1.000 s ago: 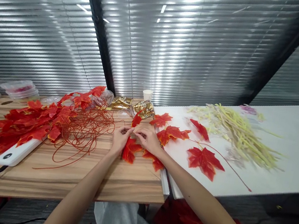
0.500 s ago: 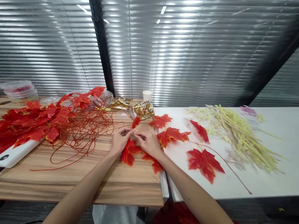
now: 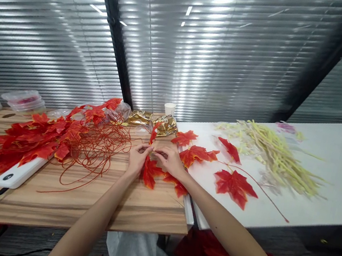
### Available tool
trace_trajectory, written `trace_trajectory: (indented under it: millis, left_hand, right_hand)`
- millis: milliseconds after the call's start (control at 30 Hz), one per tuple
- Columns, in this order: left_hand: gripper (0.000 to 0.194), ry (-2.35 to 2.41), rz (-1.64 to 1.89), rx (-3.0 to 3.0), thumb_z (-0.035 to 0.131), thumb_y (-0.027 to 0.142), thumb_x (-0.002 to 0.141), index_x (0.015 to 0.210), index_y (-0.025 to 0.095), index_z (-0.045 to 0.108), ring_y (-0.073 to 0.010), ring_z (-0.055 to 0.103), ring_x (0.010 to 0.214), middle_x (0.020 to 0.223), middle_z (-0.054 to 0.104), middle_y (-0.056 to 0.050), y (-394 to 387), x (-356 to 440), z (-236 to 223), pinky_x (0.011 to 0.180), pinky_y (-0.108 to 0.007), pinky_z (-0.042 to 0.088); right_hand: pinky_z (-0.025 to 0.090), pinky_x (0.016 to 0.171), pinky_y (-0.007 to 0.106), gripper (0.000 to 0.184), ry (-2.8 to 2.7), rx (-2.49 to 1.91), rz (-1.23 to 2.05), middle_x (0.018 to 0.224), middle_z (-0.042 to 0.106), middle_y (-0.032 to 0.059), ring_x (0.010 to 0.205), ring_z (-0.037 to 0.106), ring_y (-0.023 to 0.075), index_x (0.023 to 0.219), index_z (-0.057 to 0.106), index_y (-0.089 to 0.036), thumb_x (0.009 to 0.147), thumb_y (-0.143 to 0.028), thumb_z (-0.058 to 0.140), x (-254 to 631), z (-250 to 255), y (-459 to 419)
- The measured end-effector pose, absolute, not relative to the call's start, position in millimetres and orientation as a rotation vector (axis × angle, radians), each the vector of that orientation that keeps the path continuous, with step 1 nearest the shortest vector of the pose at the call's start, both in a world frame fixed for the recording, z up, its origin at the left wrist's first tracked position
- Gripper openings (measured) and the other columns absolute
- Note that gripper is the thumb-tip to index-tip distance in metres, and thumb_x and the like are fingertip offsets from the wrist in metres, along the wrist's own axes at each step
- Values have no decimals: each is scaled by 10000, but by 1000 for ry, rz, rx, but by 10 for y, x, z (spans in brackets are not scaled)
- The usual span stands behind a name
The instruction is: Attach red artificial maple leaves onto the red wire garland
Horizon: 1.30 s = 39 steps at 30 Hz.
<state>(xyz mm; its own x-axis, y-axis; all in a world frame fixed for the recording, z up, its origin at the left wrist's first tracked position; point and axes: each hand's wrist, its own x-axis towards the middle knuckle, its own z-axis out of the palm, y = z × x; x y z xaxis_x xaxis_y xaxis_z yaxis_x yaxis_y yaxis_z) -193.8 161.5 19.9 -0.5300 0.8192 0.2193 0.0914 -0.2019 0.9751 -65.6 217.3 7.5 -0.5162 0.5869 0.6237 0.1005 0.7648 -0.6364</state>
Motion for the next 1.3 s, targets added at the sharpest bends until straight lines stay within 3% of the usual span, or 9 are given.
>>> trace_trajectory:
  millis: [500, 667, 867, 1033, 1300]
  left_hand:
    - [261, 1520, 1694, 1177, 714, 324, 554, 727, 143, 638, -128, 564, 615, 699, 639, -29, 1618, -1918, 201, 590, -232, 433]
    - [319, 1536, 1683, 1257, 712, 305, 564, 820, 138, 622, -124, 560, 609, 685, 620, -19, 1605, -1932, 231, 585, -230, 440]
    - [322, 1690, 1608, 1542, 610, 349, 697, 946, 144, 617, -127, 567, 637, 737, 634, -29, 1560, -1963, 297, 594, -237, 449]
    - [202, 1870, 1559, 1811, 556, 306, 761, 875, 164, 643, -137, 567, 690, 783, 645, -41, 1528, -2007, 318, 616, -246, 436]
    - [155, 2052, 1499, 2228, 514, 255, 805, 781, 171, 642, -157, 508, 743, 758, 590, -47, 1520, -2057, 291, 679, -280, 403]
  right_hand:
    - [452, 673, 279, 162, -2077, -546, 573, 814, 665, 54, 708, 589, 158, 874, 665, -176, 809, -155, 519, -630, 89, 2181]
    - [443, 697, 284, 162, -2042, -529, 576, 800, 648, 48, 751, 572, 163, 835, 651, -171, 795, -113, 505, -635, 122, 2174]
    - [443, 753, 292, 175, -1911, -613, 600, 848, 651, 40, 806, 585, 168, 851, 631, -178, 790, -121, 478, -591, 165, 2228]
    - [476, 681, 286, 163, -1799, -726, 688, 791, 660, 48, 722, 602, 174, 813, 637, -162, 765, -137, 484, -563, 121, 2317]
    - [473, 615, 245, 210, -1680, -641, 651, 920, 641, 52, 810, 590, 166, 903, 637, -176, 790, -159, 461, -497, 327, 2218]
